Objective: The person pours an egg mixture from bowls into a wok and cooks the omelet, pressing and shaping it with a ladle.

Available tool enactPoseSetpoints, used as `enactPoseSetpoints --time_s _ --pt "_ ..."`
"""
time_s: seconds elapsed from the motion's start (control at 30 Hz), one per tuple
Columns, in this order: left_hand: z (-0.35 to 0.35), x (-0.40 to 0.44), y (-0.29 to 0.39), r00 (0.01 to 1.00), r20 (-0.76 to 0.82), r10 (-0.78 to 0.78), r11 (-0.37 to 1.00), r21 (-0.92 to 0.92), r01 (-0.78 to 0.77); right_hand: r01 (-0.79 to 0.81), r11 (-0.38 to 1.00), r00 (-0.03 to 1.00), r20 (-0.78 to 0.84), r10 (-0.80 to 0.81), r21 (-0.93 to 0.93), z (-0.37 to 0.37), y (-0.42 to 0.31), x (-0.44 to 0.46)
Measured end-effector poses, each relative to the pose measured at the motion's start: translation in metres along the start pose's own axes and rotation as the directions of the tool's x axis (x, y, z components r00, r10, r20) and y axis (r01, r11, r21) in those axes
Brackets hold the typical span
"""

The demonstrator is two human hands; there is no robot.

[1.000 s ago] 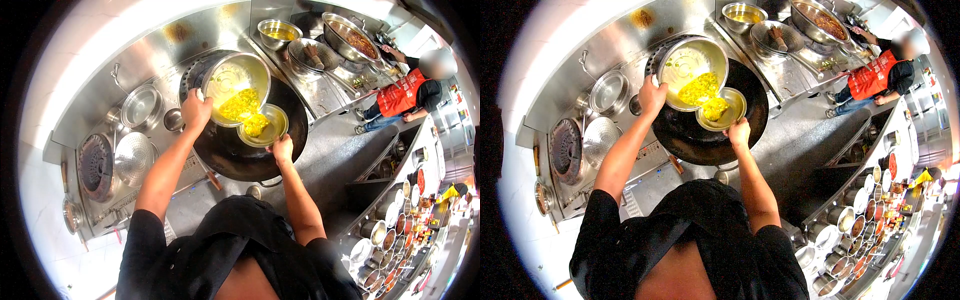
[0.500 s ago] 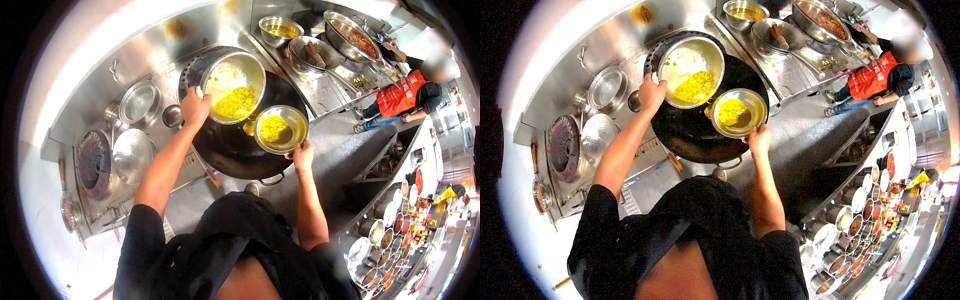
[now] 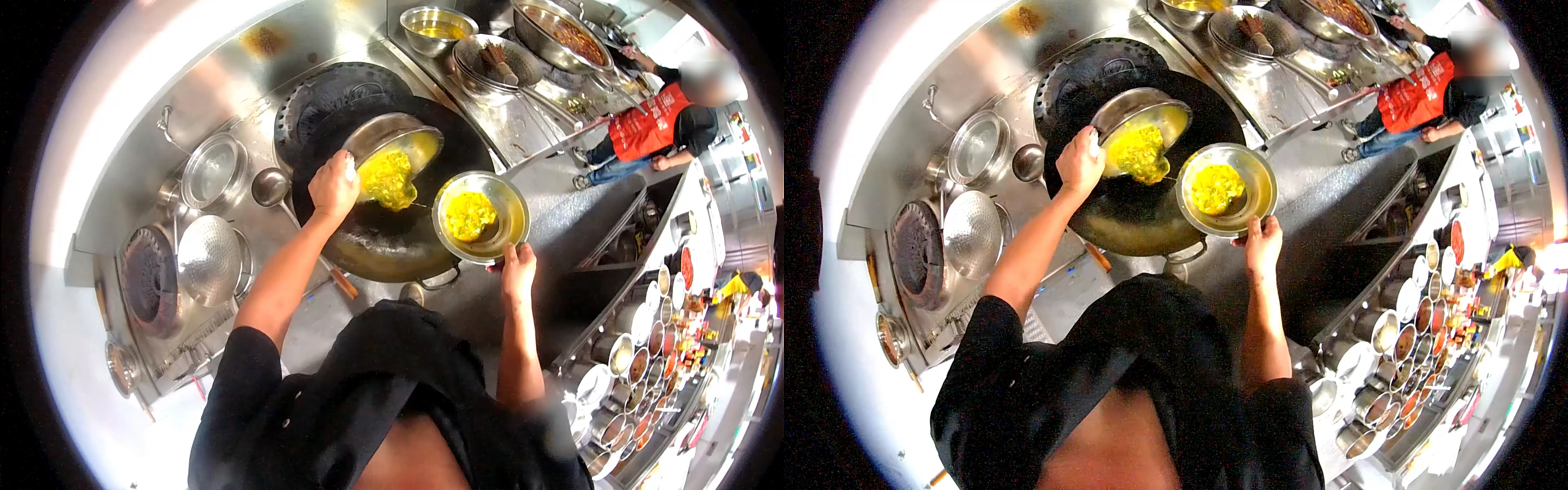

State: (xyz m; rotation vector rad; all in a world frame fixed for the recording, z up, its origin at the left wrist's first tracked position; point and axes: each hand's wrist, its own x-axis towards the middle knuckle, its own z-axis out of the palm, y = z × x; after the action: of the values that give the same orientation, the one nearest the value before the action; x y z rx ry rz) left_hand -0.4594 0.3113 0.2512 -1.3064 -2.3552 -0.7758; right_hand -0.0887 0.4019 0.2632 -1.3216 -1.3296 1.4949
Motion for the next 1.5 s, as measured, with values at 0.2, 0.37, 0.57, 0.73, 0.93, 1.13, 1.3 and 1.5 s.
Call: enactPoseSetpoints --time_s 0.2,0.37,0.57,0.73,0.93,1.13,1.3,1.5 --pt "-0.009 -0.003 0.01 0.952 -0.128 0.278 0.96 0.043 -0.275 0.001 1.0 1.0 -0.018 -0.001 0.018 -0.001 -0.006 -0.007" --pt "-0.023 -0.006 0.013 0.922 -0.14 0.361 0.932 0.092 -0.351 -0.001 1.0 1.0 -0.019 0.002 0.021 -0.005 -0.007 -0.012" --pt "-0.038 -0.003 0.019 0.92 -0.178 0.35 0.936 0.106 -0.336 0.024 0.998 0.999 -0.029 -0.022 0.063 -0.008 0.01 -0.006" --pt "-0.04 0.003 0.022 0.971 -0.162 0.174 0.984 0.067 -0.165 0.057 0.997 0.998 -0.022 -0.058 -0.043 -0.004 0.01 0.0" --pt "-0.05 0.022 0.017 0.962 -0.27 0.033 0.999 0.027 -0.027 0.11 0.972 0.993 -0.009 -0.115 -0.207 0.011 0.023 0.016" --pt "-0.078 0.028 0.022 0.948 -0.318 -0.006 1.0 -0.025 -0.002 0.059 0.988 0.998 0.009 -0.058 -0.145 0.022 0.019 0.014" --pt "-0.105 0.008 0.037 0.955 -0.261 0.141 0.99 0.027 -0.139 0.095 0.993 0.995 0.018 -0.094 -0.069 0.024 0.009 0.007" --pt "-0.05 -0.005 0.021 0.876 -0.237 0.421 0.897 0.253 -0.363 0.094 0.991 0.995 -0.004 -0.095 -0.093 0.018 0.013 -0.003"
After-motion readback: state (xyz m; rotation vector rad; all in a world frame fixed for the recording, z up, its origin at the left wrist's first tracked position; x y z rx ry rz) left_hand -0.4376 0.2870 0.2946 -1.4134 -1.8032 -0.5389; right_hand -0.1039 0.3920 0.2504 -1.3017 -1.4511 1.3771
